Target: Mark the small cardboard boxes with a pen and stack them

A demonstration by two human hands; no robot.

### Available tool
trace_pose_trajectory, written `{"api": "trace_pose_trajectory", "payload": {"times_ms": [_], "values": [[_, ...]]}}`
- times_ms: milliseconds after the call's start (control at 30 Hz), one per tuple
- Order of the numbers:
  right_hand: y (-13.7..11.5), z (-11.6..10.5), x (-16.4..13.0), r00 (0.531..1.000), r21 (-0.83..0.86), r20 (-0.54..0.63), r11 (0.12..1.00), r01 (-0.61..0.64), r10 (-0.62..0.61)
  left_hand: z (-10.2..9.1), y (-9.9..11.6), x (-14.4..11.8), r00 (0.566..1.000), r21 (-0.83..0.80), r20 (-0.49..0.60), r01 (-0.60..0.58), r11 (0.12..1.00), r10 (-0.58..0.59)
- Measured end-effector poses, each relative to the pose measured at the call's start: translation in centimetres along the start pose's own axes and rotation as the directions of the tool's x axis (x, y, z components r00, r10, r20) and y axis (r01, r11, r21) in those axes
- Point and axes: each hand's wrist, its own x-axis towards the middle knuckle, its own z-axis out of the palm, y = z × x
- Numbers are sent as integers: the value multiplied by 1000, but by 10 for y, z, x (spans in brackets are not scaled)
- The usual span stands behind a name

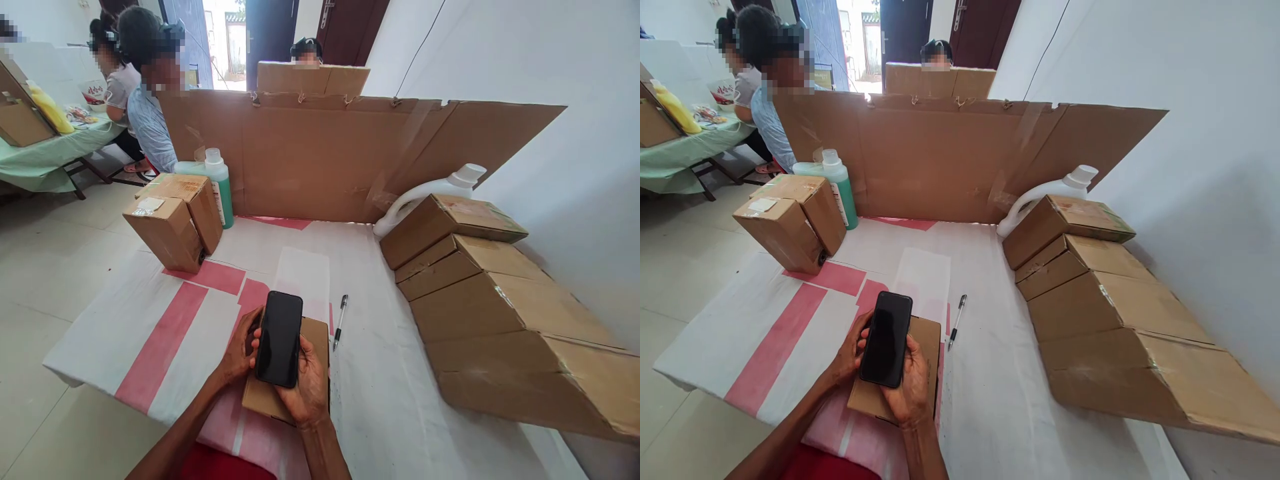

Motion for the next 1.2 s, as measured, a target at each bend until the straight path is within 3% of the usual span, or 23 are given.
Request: {"api": "trace_pose_trajectory", "payload": {"times_ms": [267,600,833,1033,1200], "values": [[0,2,0,1000,-34,-7,999,11,-11,2,18,3,999,-18,-2,37,999,-37],[0,0,1,1000,-5,15,1000,18,-18,-1,11,3,999,46,30,-12,999,11],[-1,-4,-6,1000,-13,3,1000,17,-17,-1,9,4,1000,37,1,28,999,-28],[-41,-8,-44,980,-108,-87,979,170,-180,-2,7,2,996,-24,53,75,997,-74],[-91,-32,-86,908,-303,-225,911,281,-355,-4,7,3,992,-14,57,111,994,-110]]}}
